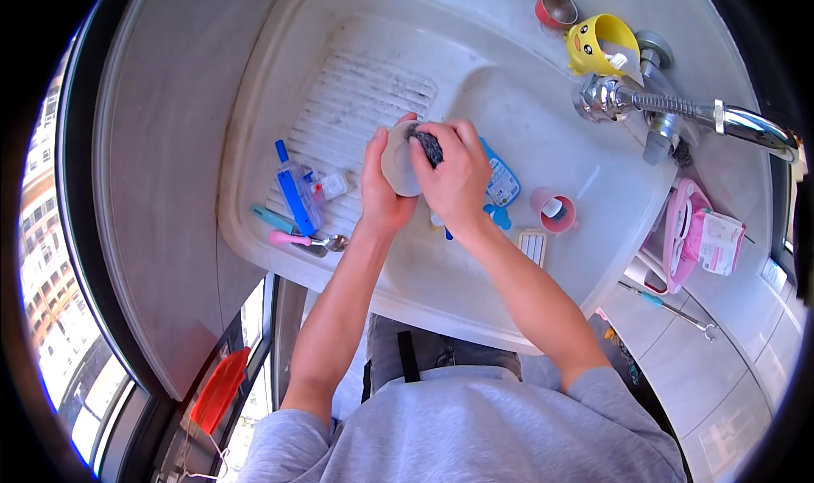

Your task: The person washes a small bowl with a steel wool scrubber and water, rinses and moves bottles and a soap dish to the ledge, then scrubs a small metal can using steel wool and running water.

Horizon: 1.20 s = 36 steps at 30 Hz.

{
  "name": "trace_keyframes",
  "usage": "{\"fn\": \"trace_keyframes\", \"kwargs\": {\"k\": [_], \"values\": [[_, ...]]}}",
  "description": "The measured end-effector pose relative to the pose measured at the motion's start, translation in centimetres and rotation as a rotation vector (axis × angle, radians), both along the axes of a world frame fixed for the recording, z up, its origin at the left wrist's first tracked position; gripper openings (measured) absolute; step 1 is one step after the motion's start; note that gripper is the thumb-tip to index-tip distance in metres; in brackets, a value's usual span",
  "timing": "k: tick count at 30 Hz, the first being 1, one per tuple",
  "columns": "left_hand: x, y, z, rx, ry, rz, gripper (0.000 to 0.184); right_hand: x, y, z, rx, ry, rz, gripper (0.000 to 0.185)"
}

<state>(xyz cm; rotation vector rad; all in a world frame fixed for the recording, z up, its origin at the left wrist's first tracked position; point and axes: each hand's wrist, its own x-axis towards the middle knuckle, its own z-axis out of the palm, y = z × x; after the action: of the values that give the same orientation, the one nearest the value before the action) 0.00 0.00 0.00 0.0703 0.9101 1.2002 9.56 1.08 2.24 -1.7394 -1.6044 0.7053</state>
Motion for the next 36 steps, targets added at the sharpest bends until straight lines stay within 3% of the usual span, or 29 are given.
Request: {"fn": "trace_keyframes", "kwargs": {"k": [3,5,11,13,27,29,32,36], "values": [[0.0,-0.6,0.9,-0.065,-0.048,0.027,0.054,-0.9,-1.0,0.7,-0.027,0.062,0.008,0.016],[-0.3,-0.6,1.8,-0.068,-0.248,0.009,0.050,-0.8,-2.8,0.8,0.032,0.089,0.210,0.014],[-0.5,-0.5,1.5,-0.053,-0.157,0.012,0.051,0.4,-1.5,-0.2,0.189,0.037,0.221,0.014],[-0.5,-0.6,1.7,-0.079,-0.144,0.006,0.049,0.4,-1.6,0.1,0.191,0.020,0.336,0.013],[-0.8,-0.4,1.6,-0.079,-0.140,-0.023,0.049,-0.3,-1.8,0.7,0.068,0.158,0.191,0.012],[-1.1,-0.6,1.9,-0.069,-0.151,-0.075,0.049,1.0,-1.9,1.1,-0.001,0.092,0.423,0.013],[-0.9,-1.5,1.1,-0.049,-0.092,-0.097,0.049,3.4,-2.3,0.9,-0.016,-0.038,0.515,0.014],[0.3,-0.6,2.0,-0.063,-0.093,-0.039,0.049,2.4,-0.8,0.8,0.107,-0.140,0.365,0.014]]}}
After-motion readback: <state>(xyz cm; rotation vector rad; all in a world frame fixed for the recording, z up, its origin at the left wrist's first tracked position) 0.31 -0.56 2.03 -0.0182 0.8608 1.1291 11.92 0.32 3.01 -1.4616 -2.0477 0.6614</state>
